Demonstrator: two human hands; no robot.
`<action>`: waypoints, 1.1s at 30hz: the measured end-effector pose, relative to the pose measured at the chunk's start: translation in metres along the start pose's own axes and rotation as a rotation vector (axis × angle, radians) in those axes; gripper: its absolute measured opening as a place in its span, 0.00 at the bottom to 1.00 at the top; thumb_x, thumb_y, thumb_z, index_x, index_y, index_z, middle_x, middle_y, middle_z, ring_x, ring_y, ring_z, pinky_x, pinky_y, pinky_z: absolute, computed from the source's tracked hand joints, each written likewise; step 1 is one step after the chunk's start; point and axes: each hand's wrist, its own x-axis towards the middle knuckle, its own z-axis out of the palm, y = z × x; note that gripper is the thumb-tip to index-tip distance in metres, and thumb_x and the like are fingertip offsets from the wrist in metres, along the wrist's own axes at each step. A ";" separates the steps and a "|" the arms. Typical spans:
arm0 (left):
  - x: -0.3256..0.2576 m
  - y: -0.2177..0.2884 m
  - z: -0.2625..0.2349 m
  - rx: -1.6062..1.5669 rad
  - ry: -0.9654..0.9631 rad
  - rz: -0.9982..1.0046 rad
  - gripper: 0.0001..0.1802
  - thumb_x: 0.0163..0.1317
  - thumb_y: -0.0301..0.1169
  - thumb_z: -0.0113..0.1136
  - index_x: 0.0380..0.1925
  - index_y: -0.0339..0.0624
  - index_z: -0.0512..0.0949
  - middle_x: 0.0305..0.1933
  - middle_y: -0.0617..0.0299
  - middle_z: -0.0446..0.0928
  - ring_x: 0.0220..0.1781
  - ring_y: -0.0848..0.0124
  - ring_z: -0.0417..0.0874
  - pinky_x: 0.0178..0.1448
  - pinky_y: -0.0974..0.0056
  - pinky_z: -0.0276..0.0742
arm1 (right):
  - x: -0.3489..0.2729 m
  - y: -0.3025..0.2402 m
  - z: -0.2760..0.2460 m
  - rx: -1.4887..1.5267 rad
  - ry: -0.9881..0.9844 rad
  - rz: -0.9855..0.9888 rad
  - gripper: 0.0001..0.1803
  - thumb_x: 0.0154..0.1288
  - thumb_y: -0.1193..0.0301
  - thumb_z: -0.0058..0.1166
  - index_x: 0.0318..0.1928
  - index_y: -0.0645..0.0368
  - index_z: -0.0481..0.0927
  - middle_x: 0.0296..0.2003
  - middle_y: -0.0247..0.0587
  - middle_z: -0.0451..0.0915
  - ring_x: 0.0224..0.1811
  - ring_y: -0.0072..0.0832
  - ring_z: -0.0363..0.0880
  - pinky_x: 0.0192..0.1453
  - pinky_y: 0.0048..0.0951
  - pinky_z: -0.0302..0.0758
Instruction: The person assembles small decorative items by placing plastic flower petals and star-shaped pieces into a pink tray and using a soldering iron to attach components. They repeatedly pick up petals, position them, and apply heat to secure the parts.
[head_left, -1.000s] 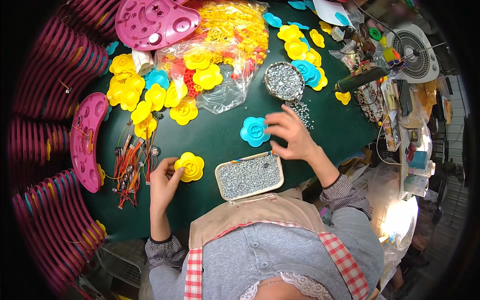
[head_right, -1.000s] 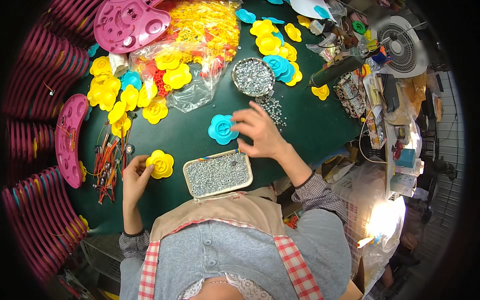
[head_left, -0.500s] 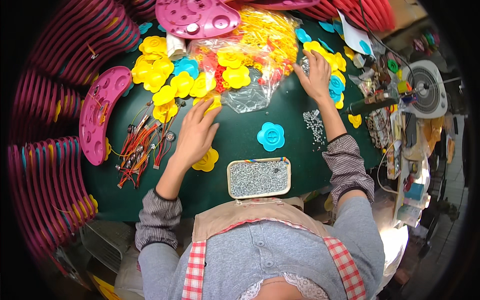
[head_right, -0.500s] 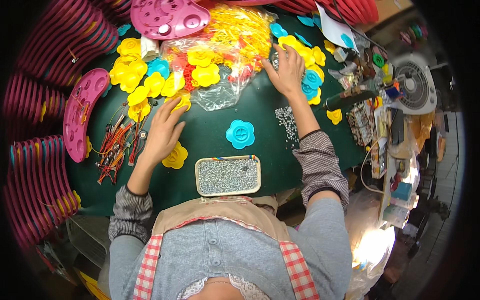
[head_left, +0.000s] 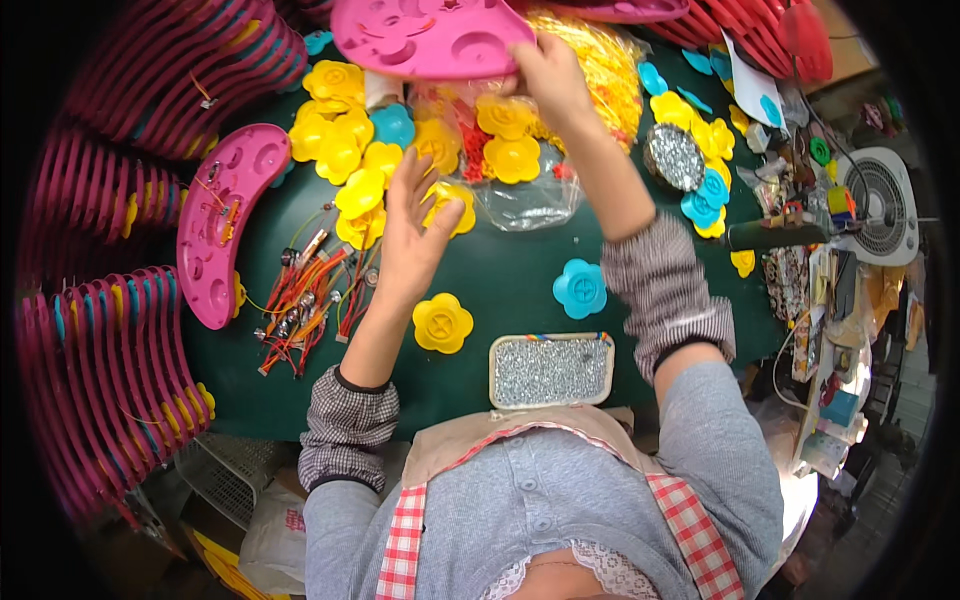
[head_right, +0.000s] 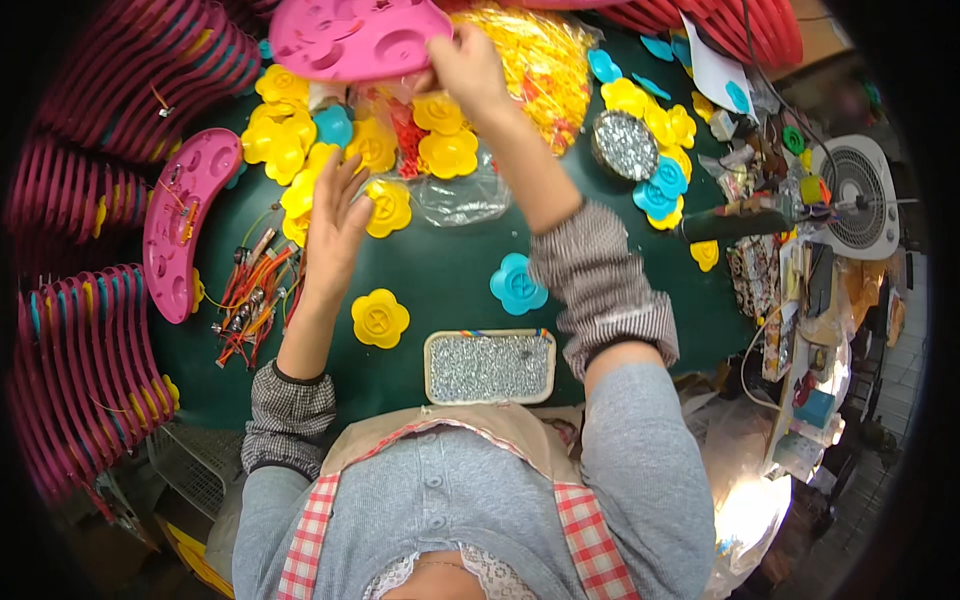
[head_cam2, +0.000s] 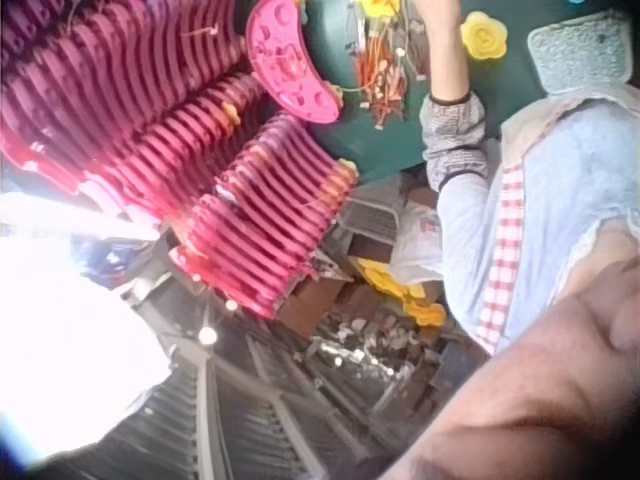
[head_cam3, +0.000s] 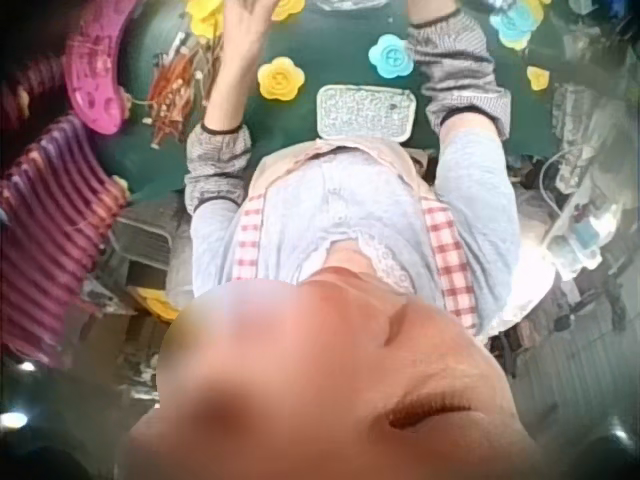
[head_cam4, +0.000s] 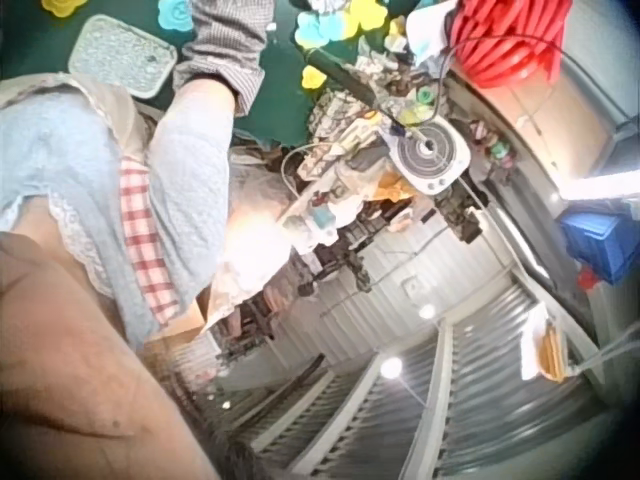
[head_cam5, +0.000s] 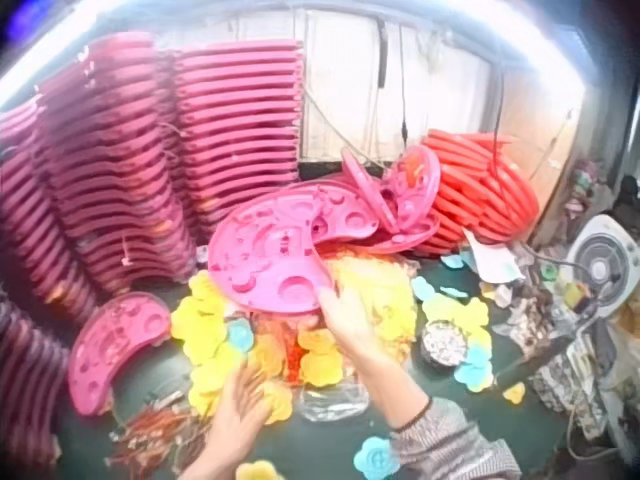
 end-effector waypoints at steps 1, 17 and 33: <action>0.003 0.008 0.017 -0.256 0.060 -0.012 0.37 0.77 0.38 0.60 0.79 0.39 0.58 0.76 0.47 0.69 0.78 0.57 0.71 0.78 0.50 0.68 | -0.041 0.009 -0.003 -0.008 -0.023 -0.075 0.12 0.72 0.72 0.54 0.49 0.69 0.73 0.29 0.43 0.85 0.26 0.25 0.85 0.31 0.29 0.85; -0.040 0.018 -0.080 -0.202 -0.039 -0.381 0.32 0.62 0.24 0.70 0.66 0.31 0.71 0.59 0.50 0.82 0.56 0.63 0.88 0.63 0.58 0.86 | -0.246 -0.029 -0.146 0.095 -0.064 0.394 0.34 0.76 0.64 0.57 0.74 0.62 0.60 0.58 0.54 0.82 0.46 0.39 0.92 0.36 0.29 0.90; -0.066 -0.007 -0.101 -0.039 -0.098 -0.530 0.33 0.62 0.24 0.71 0.68 0.31 0.71 0.59 0.51 0.84 0.55 0.65 0.88 0.61 0.59 0.87 | -0.287 0.037 -0.114 -0.510 0.055 0.136 0.37 0.67 0.76 0.63 0.72 0.63 0.62 0.61 0.56 0.81 0.63 0.42 0.84 0.66 0.38 0.79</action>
